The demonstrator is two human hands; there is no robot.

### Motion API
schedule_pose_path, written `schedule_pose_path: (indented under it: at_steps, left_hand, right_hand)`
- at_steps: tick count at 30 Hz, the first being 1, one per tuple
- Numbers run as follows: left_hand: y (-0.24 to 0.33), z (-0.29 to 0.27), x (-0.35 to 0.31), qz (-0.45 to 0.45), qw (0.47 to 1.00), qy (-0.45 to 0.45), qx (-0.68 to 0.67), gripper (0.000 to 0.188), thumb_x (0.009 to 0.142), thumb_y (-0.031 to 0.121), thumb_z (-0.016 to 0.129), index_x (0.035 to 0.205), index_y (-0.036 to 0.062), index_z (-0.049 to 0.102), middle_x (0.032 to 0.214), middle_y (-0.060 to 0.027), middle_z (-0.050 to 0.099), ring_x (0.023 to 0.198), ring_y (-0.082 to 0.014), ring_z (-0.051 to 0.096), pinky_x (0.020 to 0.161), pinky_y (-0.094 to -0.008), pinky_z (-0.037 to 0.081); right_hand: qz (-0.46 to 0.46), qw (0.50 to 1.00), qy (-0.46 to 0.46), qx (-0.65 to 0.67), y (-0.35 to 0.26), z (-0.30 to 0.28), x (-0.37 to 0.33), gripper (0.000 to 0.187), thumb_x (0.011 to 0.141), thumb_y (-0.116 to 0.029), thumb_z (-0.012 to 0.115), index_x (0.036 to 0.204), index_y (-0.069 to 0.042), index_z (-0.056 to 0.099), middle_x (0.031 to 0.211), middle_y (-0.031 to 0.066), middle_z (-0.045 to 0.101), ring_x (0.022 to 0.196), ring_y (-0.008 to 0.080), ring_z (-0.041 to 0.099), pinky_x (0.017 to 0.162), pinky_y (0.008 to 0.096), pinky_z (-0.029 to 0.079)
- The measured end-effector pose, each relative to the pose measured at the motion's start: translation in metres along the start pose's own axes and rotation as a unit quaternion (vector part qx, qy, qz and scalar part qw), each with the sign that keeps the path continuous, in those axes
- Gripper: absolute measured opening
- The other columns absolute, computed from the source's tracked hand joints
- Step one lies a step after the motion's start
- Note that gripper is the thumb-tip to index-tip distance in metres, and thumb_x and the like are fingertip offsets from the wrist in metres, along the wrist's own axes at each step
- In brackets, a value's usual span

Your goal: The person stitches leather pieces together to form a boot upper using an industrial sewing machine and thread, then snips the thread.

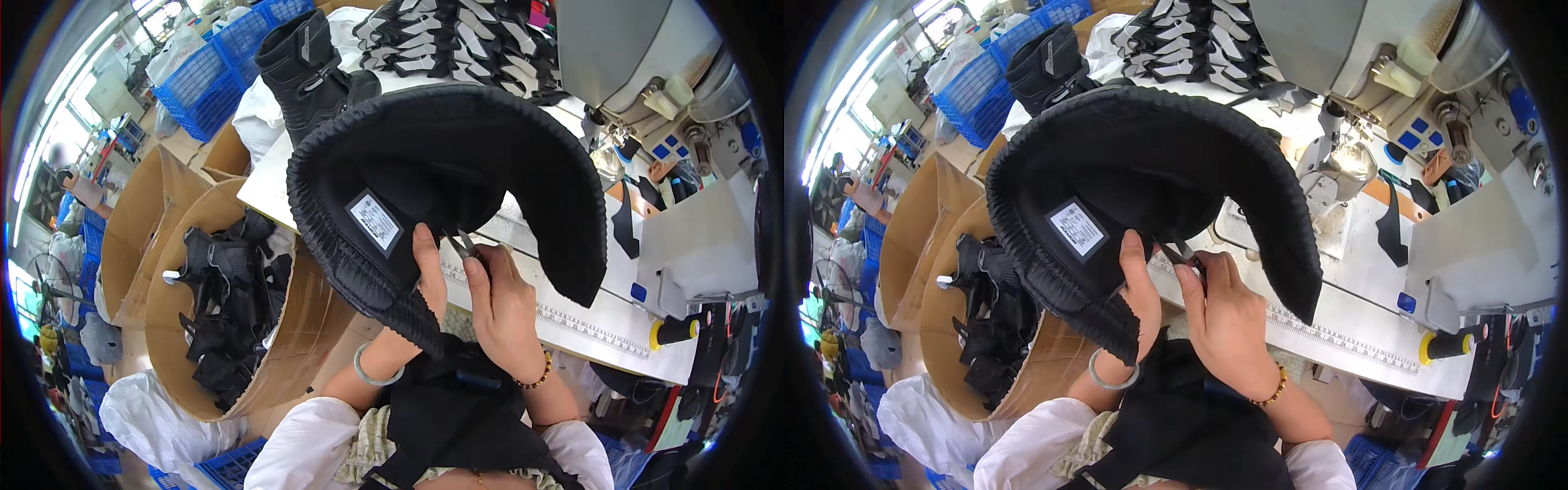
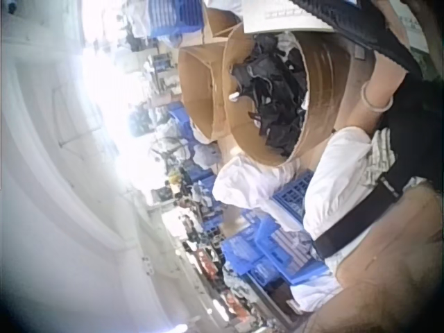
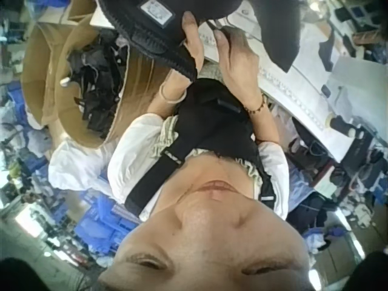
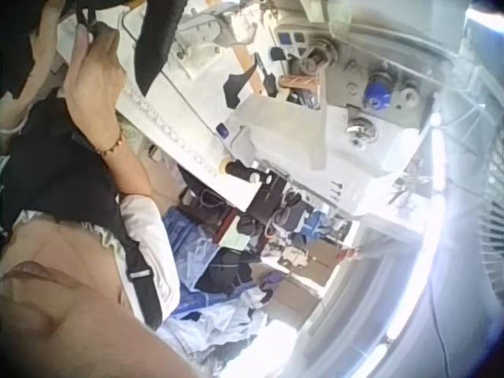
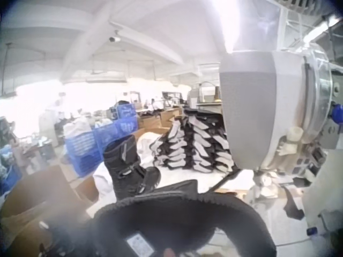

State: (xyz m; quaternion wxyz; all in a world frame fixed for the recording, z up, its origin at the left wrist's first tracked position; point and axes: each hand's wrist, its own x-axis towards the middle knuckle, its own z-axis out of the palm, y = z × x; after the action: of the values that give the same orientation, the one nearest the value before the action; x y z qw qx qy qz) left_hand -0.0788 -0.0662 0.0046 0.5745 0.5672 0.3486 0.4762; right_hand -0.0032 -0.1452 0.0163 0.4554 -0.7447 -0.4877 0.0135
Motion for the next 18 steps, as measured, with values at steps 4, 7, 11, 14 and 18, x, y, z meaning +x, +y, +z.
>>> schedule_pose_path:
  at_steps: [4, 7, 11, 14, 18]
  left_hand:
    - [-0.001, 0.006, 0.002, -0.024, 0.998, -0.034, -0.038, 0.042, 0.092, 0.035, 0.036, 0.108, 0.0, 0.053, 0.105, -0.0105, 0.057, 0.096, -0.0214, 0.053, 0.083, -0.0335, 0.04]
    - [0.0, 0.011, 0.002, -0.042, 0.995, -0.059, -0.067, 0.044, 0.092, 0.037, 0.034, 0.109, 0.0004, 0.052, 0.105, -0.0104, 0.057, 0.096, -0.0212, 0.053, 0.083, -0.0333, 0.041]
    - [-0.001, 0.014, 0.005, -0.066, 0.989, -0.087, -0.104, 0.047, 0.092, 0.039, 0.031, 0.11, 0.001, 0.051, 0.105, -0.0102, 0.056, 0.096, -0.021, 0.053, 0.083, -0.033, 0.041]
    - [0.003, 0.016, 0.004, -0.085, 0.984, -0.082, -0.131, 0.047, 0.092, 0.039, 0.03, 0.108, 0.0011, 0.052, 0.102, -0.0091, 0.058, 0.092, -0.0181, 0.054, 0.081, -0.0293, 0.041]
    - [0.005, 0.017, 0.005, -0.085, 0.988, -0.028, -0.127, 0.045, 0.091, 0.037, 0.032, 0.107, 0.0007, 0.052, 0.099, -0.0078, 0.059, 0.087, -0.0153, 0.055, 0.078, -0.0258, 0.042]
  right_hand:
    - [0.001, 0.999, 0.025, 0.02, 0.003, 0.005, 0.003, 0.025, 0.084, -0.02, 0.055, 0.091, 0.005, 0.053, 0.075, 0.015, 0.057, 0.056, 0.0274, 0.059, 0.047, 0.0334, 0.044]
    - [-0.004, 0.999, 0.03, 0.02, 0.002, 0.006, 0.006, 0.027, 0.082, -0.021, 0.058, 0.092, 0.004, 0.054, 0.075, 0.0142, 0.058, 0.056, 0.0254, 0.06, 0.047, 0.032, 0.045]
    - [-0.025, 0.999, 0.042, 0.011, 0.006, 0.016, 0.012, 0.028, 0.079, -0.021, 0.062, 0.091, 0.003, 0.055, 0.073, 0.0135, 0.059, 0.054, 0.0251, 0.059, 0.046, 0.0301, 0.045]
    - [-0.078, 0.995, 0.056, 0.013, 0.018, 0.022, 0.016, 0.028, 0.078, -0.02, 0.063, 0.09, 0.004, 0.055, 0.072, 0.0133, 0.059, 0.053, 0.0264, 0.059, 0.046, 0.0307, 0.045]
    - [-0.091, 0.993, 0.038, 0.067, 0.022, 0.021, 0.019, 0.027, 0.078, -0.018, 0.063, 0.09, 0.004, 0.054, 0.073, 0.0136, 0.058, 0.055, 0.0272, 0.059, 0.047, 0.0321, 0.045]
